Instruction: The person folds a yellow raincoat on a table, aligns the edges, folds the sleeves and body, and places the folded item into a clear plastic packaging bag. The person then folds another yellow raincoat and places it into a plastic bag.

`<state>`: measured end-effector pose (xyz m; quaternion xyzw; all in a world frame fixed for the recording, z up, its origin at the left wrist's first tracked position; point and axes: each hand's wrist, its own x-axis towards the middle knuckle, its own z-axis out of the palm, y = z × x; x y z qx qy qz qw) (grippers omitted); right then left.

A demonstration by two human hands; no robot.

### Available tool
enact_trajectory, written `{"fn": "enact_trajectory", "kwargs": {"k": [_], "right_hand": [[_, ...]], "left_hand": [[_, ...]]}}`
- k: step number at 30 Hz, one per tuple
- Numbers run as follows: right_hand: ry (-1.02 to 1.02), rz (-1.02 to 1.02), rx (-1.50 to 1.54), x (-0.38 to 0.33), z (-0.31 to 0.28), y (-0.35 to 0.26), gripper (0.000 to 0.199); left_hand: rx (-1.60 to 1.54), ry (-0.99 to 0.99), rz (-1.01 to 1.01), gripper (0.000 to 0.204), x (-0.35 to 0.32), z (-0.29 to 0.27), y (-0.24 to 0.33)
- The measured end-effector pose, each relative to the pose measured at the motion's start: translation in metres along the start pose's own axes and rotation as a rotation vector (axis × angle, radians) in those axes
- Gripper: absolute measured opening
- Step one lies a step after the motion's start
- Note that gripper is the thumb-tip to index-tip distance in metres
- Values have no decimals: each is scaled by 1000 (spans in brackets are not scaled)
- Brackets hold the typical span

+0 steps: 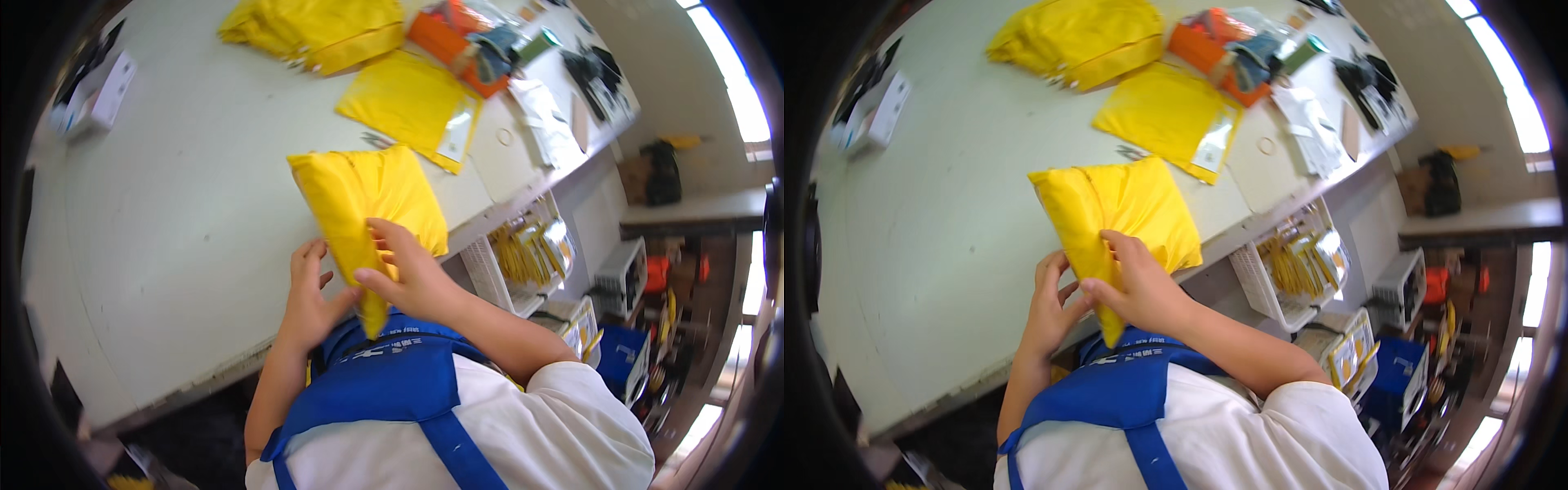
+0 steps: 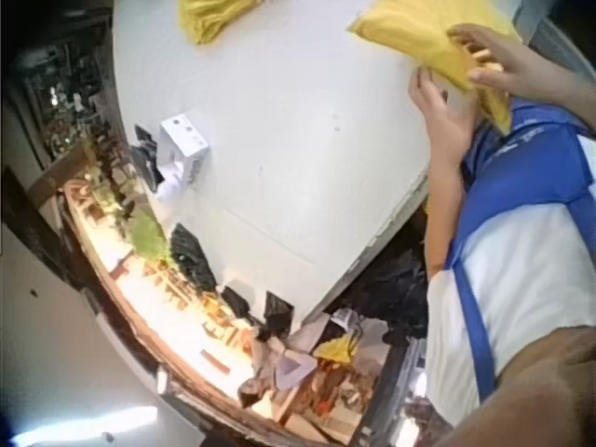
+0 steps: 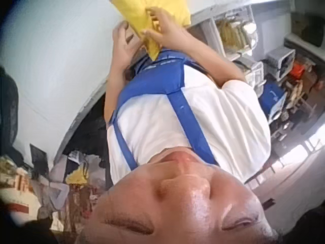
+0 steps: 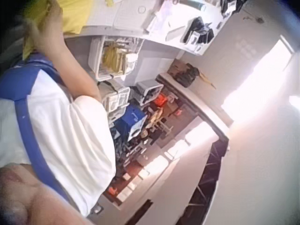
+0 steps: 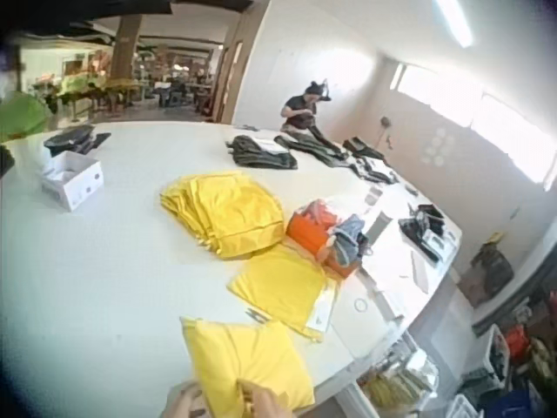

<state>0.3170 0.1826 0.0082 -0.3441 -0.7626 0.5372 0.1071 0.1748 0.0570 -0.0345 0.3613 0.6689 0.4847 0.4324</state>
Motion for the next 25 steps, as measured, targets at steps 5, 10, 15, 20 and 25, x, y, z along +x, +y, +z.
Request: {"fn": "enact_trajectory", "kwargs": {"k": [5,10,15,20,25], "right_hand": [[283,40,154,-97,-125,-23,92],[735,345,480,-205,-199,35,68],[1053,363,800,-291,-271,143,46],[1285,154,848,-269,-339,309,44],[1227,59,1011,-207,-462,405,43]], "left_hand": [[173,-728,629,81,23,69,115],[-9,-1142,476,74,44,144,129],[8,-1039,-1,57,67,197,82],[-50,-717,-404,45,85,257,22],[-5,-580,-539,44,94,299,24]]}}
